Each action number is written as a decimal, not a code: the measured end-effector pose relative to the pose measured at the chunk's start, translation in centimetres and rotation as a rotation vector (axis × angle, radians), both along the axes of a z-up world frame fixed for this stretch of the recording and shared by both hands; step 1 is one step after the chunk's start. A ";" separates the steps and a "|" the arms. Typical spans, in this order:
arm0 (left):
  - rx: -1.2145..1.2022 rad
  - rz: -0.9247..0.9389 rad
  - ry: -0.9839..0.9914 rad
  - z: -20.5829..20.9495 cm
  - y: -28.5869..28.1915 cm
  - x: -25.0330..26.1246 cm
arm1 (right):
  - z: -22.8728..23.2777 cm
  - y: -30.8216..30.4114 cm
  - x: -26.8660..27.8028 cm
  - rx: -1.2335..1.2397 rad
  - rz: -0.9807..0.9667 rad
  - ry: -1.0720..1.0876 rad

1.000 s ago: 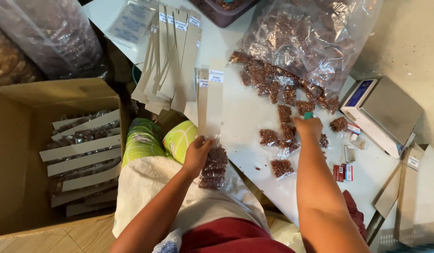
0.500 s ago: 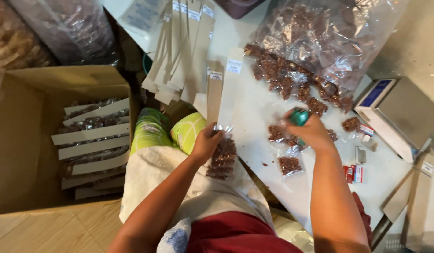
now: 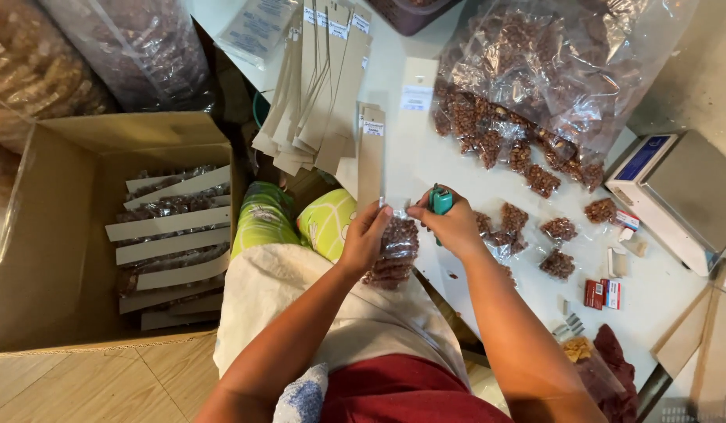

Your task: Stapling small plastic bags of nuts onto cardboard display strips for retail packaging.

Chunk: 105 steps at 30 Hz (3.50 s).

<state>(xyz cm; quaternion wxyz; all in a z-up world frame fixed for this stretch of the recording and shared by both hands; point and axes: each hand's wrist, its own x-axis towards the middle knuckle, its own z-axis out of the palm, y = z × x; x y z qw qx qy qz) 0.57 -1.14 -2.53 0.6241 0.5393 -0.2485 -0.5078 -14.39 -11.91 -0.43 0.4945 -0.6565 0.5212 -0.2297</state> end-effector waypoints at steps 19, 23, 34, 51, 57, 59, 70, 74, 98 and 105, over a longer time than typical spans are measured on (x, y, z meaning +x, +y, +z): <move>-0.139 0.045 -0.427 2.8 -0.2 -1.5 | 2.9 -1.7 8.8 0.275 -0.821 -0.921; 0.176 0.100 -0.033 -1.6 -1.0 -1.9 | 4.2 -4.7 4.2 0.224 -0.525 -0.515; 0.412 0.035 -0.067 -4.3 -1.9 1.9 | -10.4 -16.7 -11.6 -0.678 -0.150 1.026; -0.003 0.173 0.188 -8.2 -2.1 1.0 | -1.2 -1.1 2.1 0.047 -0.019 0.136; 0.011 -0.011 -0.125 -1.2 -0.6 1.4 | -0.6 -1.1 2.5 -0.003 -0.007 0.068; -0.016 -0.025 -0.208 -1.0 -0.6 1.6 | 1.7 -0.3 4.1 0.082 -0.381 -0.192; -0.024 -0.116 -0.362 6.6 1.1 0.7 | -2.0 -3.5 7.8 0.328 -0.676 -0.914; 0.144 -0.051 -0.115 0.5 -0.8 -0.1 | -0.9 -4.6 6.1 0.332 -0.653 -0.779; 0.156 -0.010 -0.074 -6.1 -4.1 3.0 | 4.9 -3.6 -0.1 0.143 0.359 -0.136; -0.053 0.066 0.123 -2.3 -2.3 1.7 | -0.7 -2.9 2.7 0.029 0.129 -0.001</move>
